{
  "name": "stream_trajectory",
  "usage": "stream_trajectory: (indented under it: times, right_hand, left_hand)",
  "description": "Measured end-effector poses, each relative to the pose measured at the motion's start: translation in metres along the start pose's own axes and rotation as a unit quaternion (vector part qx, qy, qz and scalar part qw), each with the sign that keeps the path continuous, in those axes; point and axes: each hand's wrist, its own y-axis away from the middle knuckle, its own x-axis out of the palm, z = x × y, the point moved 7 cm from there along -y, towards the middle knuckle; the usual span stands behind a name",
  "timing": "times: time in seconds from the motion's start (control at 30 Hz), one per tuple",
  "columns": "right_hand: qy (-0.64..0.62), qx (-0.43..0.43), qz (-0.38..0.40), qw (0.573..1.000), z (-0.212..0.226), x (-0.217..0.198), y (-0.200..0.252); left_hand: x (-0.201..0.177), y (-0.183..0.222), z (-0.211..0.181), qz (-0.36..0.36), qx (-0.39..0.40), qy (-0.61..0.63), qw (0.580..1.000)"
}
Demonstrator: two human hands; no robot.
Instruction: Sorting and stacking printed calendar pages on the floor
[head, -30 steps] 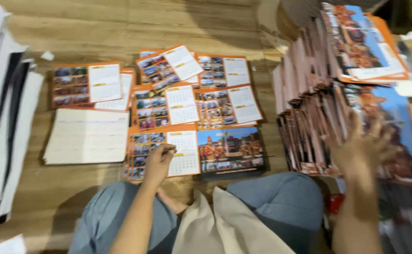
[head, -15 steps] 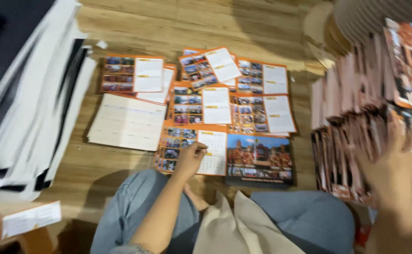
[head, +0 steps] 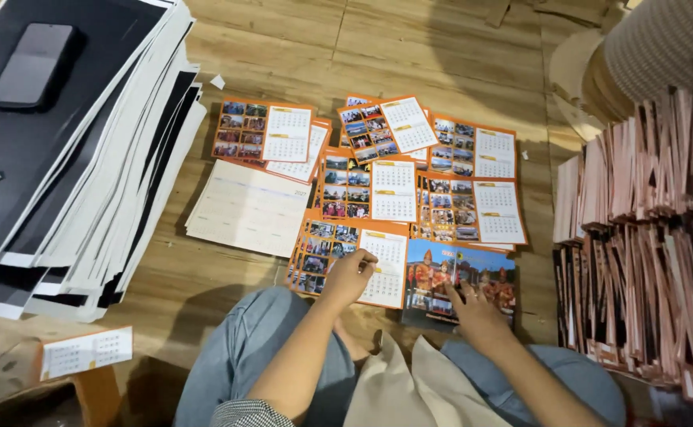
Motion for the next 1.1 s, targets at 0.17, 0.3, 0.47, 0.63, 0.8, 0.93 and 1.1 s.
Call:
stream_trajectory:
  times: [0.17,0.3,0.47,0.63,0.8,0.93,1.1]
  right_hand:
    - [-0.093,0.0,0.03,0.995,-0.007,0.007,0.003]
    - [-0.059,-0.022,-0.174,0.983,-0.026,0.015,0.005]
    - [-0.086,0.071,-0.153,0.982,-0.032,0.004,0.01]
    - [-0.079,0.048,-0.202,0.975,-0.031,-0.002,0.011]
    - [-0.209,-0.03,-0.153,0.965,-0.027,-0.021,0.023]
    - [-0.293,0.121,-0.176,0.932,-0.061,-0.06,0.037]
    - [-0.418,0.116,-0.58,0.69,-0.078,-0.173,0.094]
  left_hand:
    - [0.004,-0.004,0.012,0.006,0.0,0.008,1.0]
    - [0.012,-0.014,0.014,-0.002,0.027,-0.028,0.999]
    - [0.007,-0.003,0.001,0.018,-0.025,-0.057,0.998]
    - [0.008,-0.006,0.006,0.007,-0.026,-0.039,0.999]
    - [0.012,-0.007,0.013,-0.012,0.032,0.001,0.999]
    - [0.014,-0.01,0.019,-0.019,0.057,-0.048,0.997]
    - [0.036,-0.014,0.002,-0.02,0.139,-0.288,0.947]
